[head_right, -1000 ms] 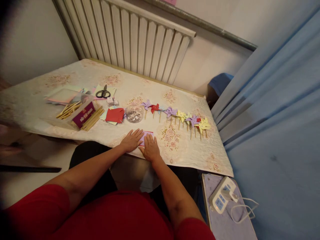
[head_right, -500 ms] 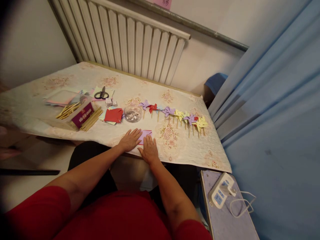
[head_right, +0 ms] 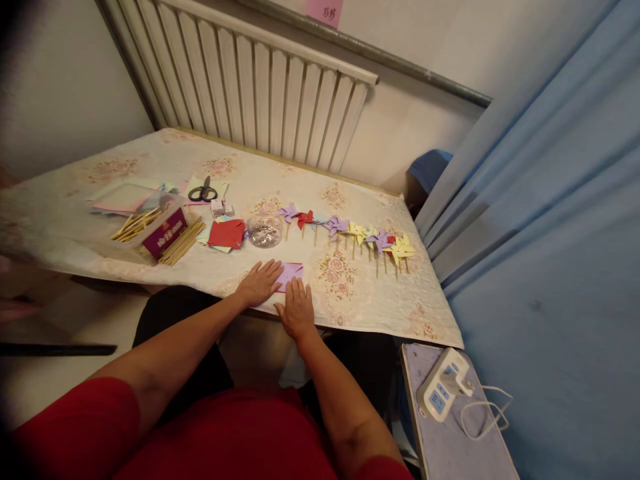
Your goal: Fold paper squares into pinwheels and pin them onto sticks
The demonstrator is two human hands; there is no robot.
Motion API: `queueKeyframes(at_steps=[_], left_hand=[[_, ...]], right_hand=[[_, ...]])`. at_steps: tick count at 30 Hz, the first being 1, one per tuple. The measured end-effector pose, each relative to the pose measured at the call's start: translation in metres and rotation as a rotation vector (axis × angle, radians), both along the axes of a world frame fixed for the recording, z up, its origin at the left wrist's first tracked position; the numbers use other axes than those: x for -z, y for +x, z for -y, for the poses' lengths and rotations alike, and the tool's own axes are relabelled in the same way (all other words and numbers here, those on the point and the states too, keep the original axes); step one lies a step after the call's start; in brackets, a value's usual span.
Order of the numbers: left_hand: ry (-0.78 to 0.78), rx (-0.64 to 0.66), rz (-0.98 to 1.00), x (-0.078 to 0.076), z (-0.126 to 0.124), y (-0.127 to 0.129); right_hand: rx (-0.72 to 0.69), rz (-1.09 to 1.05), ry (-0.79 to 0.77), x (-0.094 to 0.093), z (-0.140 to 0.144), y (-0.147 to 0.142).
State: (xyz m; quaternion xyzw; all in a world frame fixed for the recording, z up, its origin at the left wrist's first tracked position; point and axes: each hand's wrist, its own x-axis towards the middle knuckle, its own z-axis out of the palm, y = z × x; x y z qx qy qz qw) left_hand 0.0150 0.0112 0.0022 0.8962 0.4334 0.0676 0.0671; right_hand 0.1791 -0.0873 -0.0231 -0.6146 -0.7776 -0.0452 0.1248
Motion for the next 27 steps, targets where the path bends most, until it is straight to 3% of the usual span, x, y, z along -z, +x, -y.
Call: queueKeyframes(at_steps=[8, 11, 18, 22, 27], left_hand=[[0.027, 0.001, -0.012, 0.004, -0.001, -0.001], [0.028, 0.003, 0.002, 0.006, -0.001, -0.001], [0.047, 0.012, 0.051, 0.007, 0.000, -0.001], [0.050, 0.012, 0.032, 0.007, 0.000, -0.001], [0.050, 0.012, 0.024, 0.008, 0.000, -0.001]], right_hand=[[-0.020, -0.029, 0.011, 0.007, 0.025, 0.003], [-0.002, -0.092, 0.020, 0.002, 0.027, 0.002], [-0.100, -0.049, 0.038, -0.022, -0.015, -0.002], [-0.106, 0.012, -0.051, -0.014, -0.033, 0.003], [-0.093, 0.036, -0.057, -0.005, -0.031, 0.007]])
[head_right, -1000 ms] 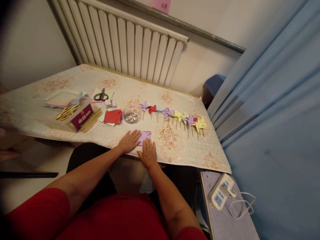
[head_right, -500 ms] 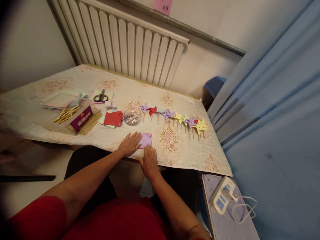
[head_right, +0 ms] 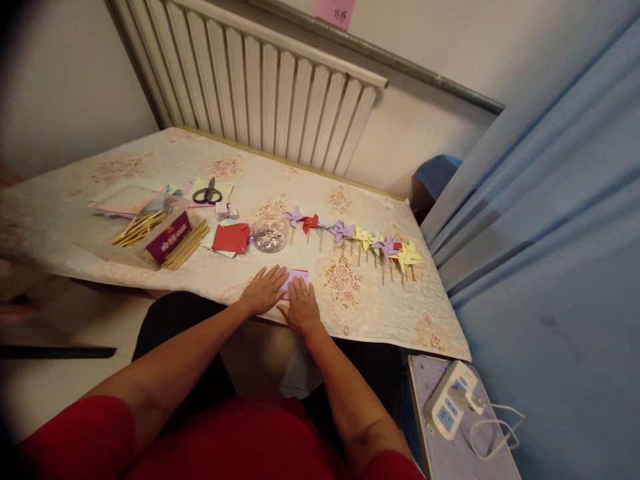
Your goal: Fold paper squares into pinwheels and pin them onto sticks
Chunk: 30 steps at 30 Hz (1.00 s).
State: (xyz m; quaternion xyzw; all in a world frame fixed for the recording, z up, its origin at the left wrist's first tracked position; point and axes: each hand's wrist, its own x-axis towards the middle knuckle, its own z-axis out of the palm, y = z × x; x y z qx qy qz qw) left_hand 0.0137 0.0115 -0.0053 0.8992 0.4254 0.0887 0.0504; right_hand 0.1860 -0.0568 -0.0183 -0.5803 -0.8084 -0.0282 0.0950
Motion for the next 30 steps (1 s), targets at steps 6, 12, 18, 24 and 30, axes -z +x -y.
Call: queueKeyframes(at_steps=[6, 12, 18, 24, 30], left_hand=[[-0.010, -0.002, -0.034, -0.003, 0.001, 0.000], [-0.026, -0.008, -0.041, -0.005, 0.001, 0.001], [-0.033, -0.003, -0.017, -0.007, 0.001, 0.002], [-0.038, -0.003, -0.017, -0.005, 0.000, 0.001], [-0.025, -0.004, -0.017, -0.002, -0.001, 0.001]], right_hand=[[0.009, -0.031, 0.001, -0.002, 0.017, -0.002], [0.037, -0.116, 0.060, 0.013, 0.053, -0.001], [0.048, -0.477, 0.102, 0.010, 0.056, 0.027], [0.351, -0.864, 0.129, -0.009, 0.009, 0.053], [0.542, -1.076, 0.025, -0.013, -0.012, 0.052]])
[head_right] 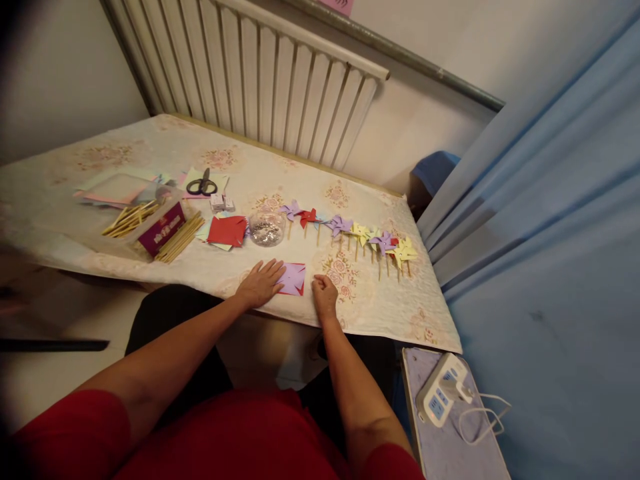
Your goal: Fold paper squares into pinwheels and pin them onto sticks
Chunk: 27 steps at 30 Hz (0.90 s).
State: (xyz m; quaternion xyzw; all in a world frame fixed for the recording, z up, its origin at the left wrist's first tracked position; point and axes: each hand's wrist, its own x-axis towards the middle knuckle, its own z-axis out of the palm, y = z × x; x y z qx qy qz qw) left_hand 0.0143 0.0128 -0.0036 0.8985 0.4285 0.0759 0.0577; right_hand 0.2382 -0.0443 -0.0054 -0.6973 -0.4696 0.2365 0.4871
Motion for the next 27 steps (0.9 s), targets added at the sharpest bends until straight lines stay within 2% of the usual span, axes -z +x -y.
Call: queueKeyframes(at_steps=[9, 19, 27], left_hand=[[0.003, 0.004, -0.011, -0.004, 0.002, 0.001], [-0.008, 0.008, -0.009, -0.004, 0.002, 0.000], [-0.002, 0.000, 0.041, -0.003, 0.002, -0.001]], right_hand=[[-0.175, 0.238, 0.069, 0.004, 0.008, -0.004], [-0.233, 0.563, -0.013, 0.001, -0.004, -0.011], [-0.278, 0.629, 0.036, 0.005, -0.012, -0.016]])
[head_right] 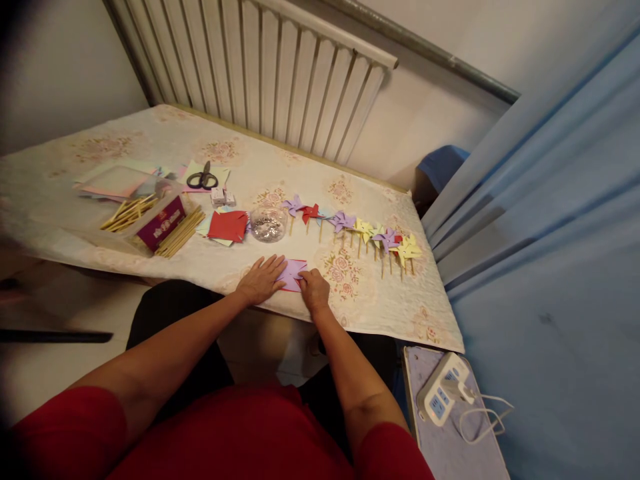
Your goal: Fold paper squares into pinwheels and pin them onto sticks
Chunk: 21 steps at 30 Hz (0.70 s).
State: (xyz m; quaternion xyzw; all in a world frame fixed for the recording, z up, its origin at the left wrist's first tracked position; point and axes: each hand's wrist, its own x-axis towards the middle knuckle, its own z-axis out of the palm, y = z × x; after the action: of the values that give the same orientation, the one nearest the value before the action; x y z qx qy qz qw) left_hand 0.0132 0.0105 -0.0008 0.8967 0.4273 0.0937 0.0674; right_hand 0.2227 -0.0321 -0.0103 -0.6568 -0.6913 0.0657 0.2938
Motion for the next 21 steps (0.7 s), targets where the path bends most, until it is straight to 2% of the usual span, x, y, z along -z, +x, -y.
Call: queueKeyframes(at_steps=[10, 21], left_hand=[[0.032, -0.025, 0.045, 0.0017, 0.0012, -0.0021], [0.022, -0.047, 0.059, 0.0018, 0.0010, -0.0020]], right_hand=[[0.047, -0.188, 0.010, -0.0014, -0.0043, 0.0009], [0.068, -0.459, 0.097, -0.0046, -0.0050, 0.0007]])
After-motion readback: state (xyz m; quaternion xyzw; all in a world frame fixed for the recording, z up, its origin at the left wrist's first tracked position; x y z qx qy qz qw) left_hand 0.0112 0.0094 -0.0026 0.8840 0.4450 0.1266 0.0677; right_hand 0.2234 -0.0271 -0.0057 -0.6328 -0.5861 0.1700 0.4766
